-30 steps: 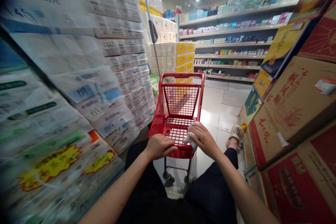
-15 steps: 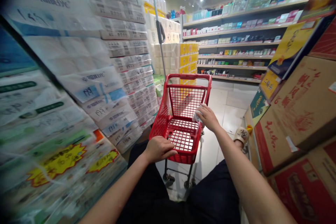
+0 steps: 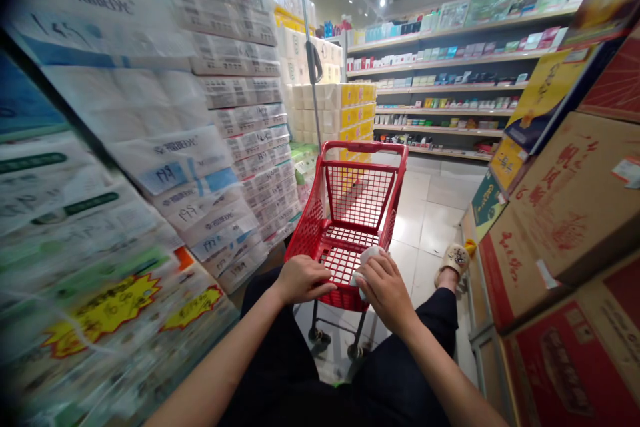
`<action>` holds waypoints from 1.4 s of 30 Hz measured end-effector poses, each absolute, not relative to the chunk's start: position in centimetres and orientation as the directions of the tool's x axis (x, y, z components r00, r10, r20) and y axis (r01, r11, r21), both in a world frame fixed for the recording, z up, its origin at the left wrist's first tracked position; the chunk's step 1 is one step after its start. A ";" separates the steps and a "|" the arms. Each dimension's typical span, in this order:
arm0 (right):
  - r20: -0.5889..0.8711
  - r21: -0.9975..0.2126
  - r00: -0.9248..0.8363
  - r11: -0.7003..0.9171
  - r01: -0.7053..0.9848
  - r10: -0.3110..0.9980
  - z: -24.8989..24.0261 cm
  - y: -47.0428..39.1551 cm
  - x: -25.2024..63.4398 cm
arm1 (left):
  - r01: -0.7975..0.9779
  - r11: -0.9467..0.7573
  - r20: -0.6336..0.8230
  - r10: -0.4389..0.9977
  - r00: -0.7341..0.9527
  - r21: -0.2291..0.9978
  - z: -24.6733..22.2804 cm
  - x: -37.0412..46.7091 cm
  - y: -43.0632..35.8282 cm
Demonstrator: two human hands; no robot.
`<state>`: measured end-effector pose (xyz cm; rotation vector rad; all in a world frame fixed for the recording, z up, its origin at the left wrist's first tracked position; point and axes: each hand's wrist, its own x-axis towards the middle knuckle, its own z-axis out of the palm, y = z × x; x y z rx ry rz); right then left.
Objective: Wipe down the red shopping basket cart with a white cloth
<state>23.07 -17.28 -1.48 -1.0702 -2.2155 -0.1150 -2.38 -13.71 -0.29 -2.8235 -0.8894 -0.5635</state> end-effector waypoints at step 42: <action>0.623 -0.076 -0.368 0.522 0.849 0.690 0.0 -14.3 18.1 | 0.780 -0.623 0.480 0.703 0.524 0.061 -1.8 0.9 -12.4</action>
